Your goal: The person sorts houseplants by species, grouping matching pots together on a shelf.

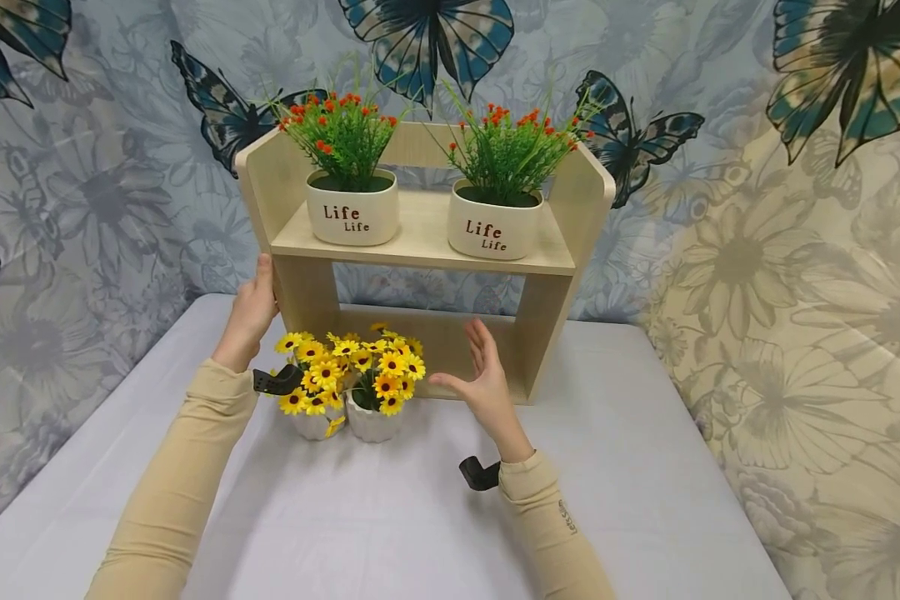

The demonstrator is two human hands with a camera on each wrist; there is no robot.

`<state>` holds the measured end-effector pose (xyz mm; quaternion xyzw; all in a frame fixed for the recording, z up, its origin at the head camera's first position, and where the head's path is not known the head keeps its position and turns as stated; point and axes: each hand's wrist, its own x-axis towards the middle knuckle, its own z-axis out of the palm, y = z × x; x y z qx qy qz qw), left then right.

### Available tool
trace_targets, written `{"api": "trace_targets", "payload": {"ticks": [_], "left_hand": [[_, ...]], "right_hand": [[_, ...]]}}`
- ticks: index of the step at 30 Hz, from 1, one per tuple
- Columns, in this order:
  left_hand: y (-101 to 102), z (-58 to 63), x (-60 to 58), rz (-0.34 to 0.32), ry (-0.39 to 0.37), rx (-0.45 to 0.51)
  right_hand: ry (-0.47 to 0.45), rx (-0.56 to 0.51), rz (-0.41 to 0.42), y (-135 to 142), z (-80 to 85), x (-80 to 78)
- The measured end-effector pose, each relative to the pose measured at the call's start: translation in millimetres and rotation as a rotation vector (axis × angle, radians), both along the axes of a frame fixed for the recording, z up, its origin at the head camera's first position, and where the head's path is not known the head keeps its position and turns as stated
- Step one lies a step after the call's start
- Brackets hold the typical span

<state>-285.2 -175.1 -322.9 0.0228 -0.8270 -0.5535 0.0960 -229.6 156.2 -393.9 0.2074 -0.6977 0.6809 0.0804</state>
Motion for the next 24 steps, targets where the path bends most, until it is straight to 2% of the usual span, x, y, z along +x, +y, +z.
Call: {"api": "trace_targets", "payload": {"ticks": [5,10,20,24], "left_hand": [[0,-1.2,-0.9,-0.007,0.009,-0.005],[-1,-1.1,-0.7,0.001,0.021,-0.009],[0,0.3,-0.6,0.002,0.036,-0.001],[0,0.1,0.5,0.001,0.029,-0.013]], "right_hand": [[-0.117,-0.003,0.073,-6,-29.7,2.4],[-0.24,0.031,0.122,-15,-46.9,2.8],[-0.386,0.133,0.196,-37,-60.8,4.5],[-0.41,0.169,0.214,-45,-63.7,3.0]]}}
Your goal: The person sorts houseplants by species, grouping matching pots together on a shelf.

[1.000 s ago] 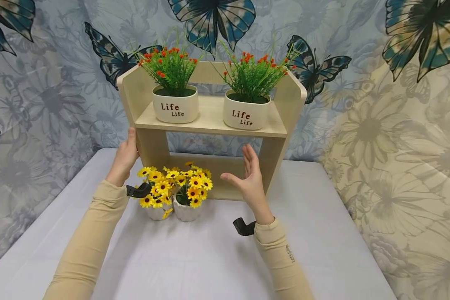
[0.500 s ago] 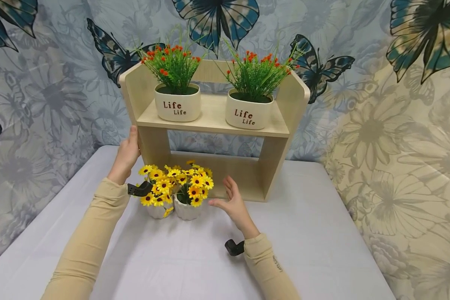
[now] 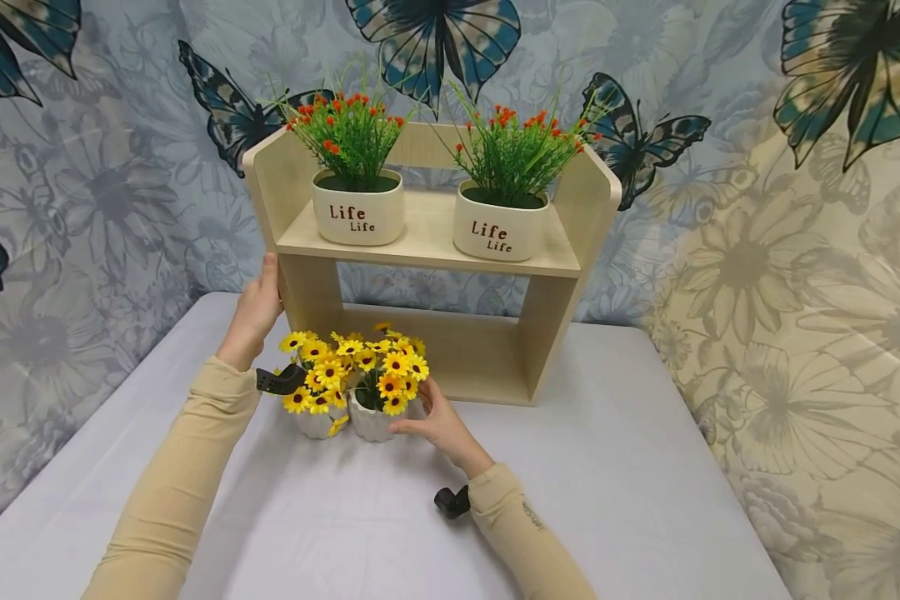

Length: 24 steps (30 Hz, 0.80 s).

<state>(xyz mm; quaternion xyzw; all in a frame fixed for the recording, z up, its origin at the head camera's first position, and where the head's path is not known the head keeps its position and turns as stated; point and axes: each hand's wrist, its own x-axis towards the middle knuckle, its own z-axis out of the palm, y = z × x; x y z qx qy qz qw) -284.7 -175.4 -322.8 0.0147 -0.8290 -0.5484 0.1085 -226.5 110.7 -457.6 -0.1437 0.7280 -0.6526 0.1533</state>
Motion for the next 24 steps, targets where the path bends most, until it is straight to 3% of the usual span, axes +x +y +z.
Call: {"api": "trace_targets", "payload": {"ticks": [4,13,24], "left_hand": [[0,-0.1,0.6,-0.007,-0.002,-0.001],[-1,-1.0,0.0,-0.001,0.0,-0.011],[-1,-1.1,0.2,0.003,0.007,0.005]], "right_hand": [[0.0,0.001,0.005,-8,-5.6,-2.3],[0.112,-0.025,0.04,-23,-13.7,-7.4],[0.121,0.041,0.059,-31,11.8,3.9]]}}
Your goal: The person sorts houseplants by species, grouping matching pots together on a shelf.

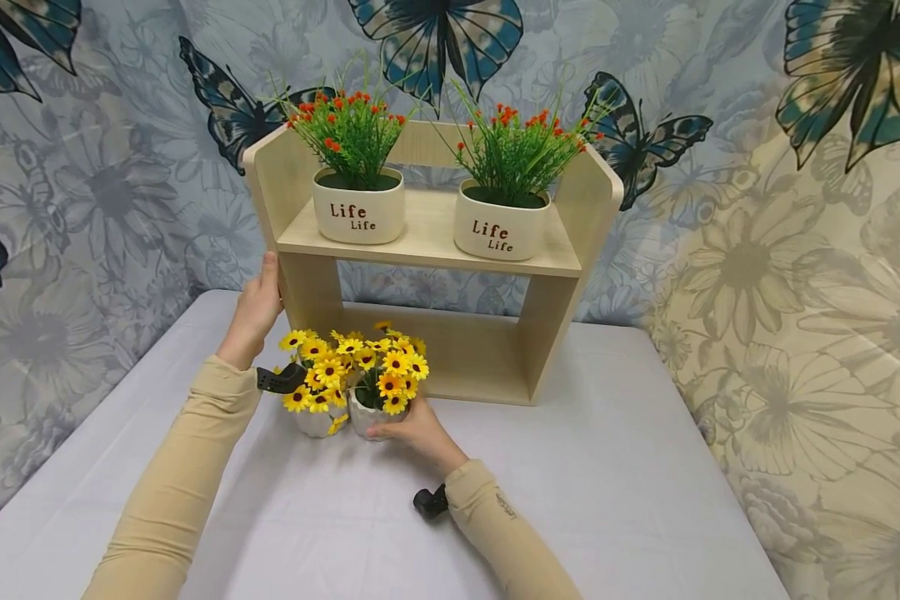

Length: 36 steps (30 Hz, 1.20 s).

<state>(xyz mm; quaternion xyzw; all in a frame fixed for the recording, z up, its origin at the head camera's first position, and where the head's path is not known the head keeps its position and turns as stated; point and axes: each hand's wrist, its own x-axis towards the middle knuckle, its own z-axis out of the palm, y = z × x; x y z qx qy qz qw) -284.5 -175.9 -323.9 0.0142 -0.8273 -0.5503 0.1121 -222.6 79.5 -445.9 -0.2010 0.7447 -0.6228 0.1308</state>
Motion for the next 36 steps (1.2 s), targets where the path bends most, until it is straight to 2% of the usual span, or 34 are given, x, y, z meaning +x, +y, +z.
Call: {"api": "trace_targets", "payload": {"ticks": [5,13,21,28,36], "left_hand": [[1,-0.3,-0.1,0.007,-0.009,-0.006],[-1,-1.1,-0.4,-0.012,-0.023,-0.011],[-1,-0.9,-0.1,-0.018,-0.029,-0.005],[-2,-1.1,-0.5,-0.02,-0.022,-0.004],[-2,-0.1,-0.5,-0.024,-0.012,-0.013]], "right_hand": [[0.021,0.025,0.001,-3,1.1,-0.3],[0.037,-0.01,0.073,-3,-4.2,-7.2],[0.081,-0.002,0.101,-4,-7.5,-12.4],[0.132,0.007,0.098,-6,-11.1,-16.5],[0.188,0.038,0.067,-5,-11.0,-12.6]]}}
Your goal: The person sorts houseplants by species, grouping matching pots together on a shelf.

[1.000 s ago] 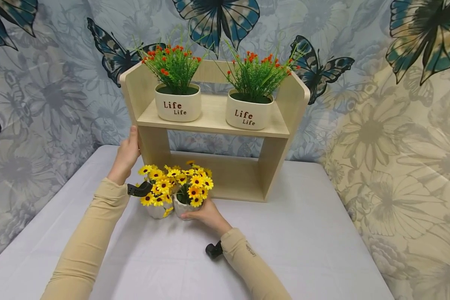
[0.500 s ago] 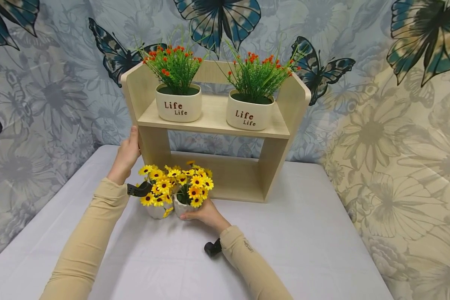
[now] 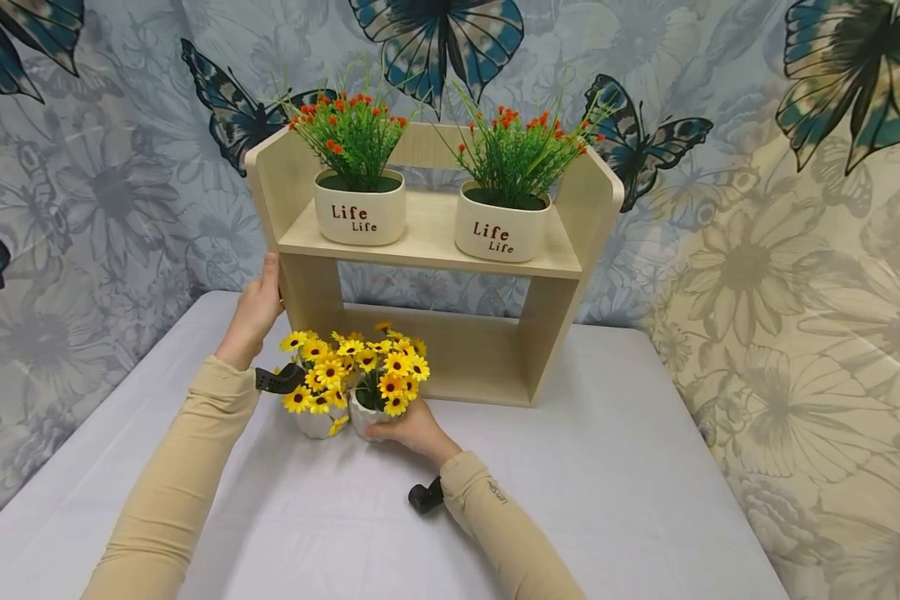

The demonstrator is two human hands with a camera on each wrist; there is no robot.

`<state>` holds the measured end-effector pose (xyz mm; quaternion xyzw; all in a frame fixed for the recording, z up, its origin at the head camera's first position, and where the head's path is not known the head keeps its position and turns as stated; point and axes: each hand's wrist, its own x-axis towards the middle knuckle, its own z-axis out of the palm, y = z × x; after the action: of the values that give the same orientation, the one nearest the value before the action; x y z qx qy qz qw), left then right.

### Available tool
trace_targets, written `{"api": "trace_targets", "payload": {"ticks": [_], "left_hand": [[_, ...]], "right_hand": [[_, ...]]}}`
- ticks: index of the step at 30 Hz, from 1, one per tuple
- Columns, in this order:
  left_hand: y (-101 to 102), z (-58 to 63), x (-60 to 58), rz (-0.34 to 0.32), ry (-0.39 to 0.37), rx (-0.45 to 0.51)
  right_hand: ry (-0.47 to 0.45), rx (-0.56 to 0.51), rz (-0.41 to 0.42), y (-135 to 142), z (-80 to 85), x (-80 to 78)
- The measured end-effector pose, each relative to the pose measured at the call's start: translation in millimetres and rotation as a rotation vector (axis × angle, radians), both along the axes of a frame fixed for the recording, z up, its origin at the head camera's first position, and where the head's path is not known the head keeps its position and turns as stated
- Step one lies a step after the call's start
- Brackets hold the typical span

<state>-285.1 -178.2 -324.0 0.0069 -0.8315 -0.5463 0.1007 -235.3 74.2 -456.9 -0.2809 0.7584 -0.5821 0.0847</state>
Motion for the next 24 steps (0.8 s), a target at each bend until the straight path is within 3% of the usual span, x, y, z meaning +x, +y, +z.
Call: {"api": "trace_targets", "payload": {"ticks": [14,24], "left_hand": [[-2,1.3,2.2,-0.028,-0.016,0.005],[-2,1.5,2.7,-0.032,-0.02,0.006]], "right_hand": [[-0.004,-0.002,-0.028,2,0.9,-0.3],[-0.045,-0.023,-0.061,8,15.5,-8.6]]}}
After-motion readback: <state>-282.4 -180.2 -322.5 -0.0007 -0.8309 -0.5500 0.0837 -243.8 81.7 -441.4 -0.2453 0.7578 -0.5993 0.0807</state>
